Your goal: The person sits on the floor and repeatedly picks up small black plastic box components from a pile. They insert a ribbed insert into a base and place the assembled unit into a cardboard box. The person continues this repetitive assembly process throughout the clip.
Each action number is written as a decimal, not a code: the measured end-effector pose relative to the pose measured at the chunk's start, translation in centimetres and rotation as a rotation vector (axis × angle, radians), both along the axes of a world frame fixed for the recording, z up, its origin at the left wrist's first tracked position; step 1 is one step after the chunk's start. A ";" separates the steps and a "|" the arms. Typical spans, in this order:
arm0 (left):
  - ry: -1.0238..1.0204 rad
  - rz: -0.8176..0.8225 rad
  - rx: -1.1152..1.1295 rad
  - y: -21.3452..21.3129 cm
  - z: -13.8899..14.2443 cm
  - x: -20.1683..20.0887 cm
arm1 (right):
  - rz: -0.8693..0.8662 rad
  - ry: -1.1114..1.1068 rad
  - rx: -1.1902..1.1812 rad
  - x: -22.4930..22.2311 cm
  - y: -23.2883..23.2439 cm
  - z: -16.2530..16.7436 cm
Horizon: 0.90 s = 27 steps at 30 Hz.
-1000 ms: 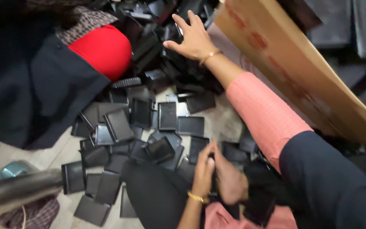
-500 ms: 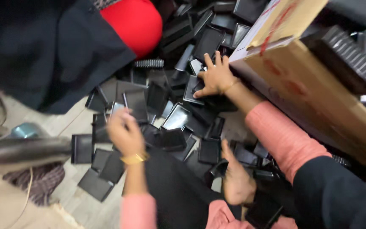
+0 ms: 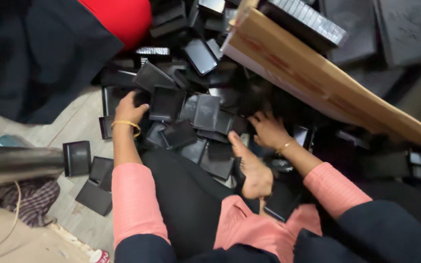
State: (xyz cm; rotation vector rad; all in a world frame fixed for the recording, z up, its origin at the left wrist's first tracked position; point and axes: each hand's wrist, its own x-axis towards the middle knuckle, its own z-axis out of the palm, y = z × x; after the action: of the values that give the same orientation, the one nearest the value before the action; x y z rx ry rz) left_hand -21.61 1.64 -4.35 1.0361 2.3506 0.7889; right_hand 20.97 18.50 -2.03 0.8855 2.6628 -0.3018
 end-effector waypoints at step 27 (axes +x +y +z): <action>-0.119 -0.421 0.155 -4.4 9.7 25.2 | -0.550 0.198 0.012 3.9 1.1 -1.5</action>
State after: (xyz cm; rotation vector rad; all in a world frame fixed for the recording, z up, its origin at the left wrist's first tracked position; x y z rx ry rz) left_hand 3.62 -2.77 5.33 1.4436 1.8994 0.8472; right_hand 24.89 19.63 -3.50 1.6634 2.5395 -0.5210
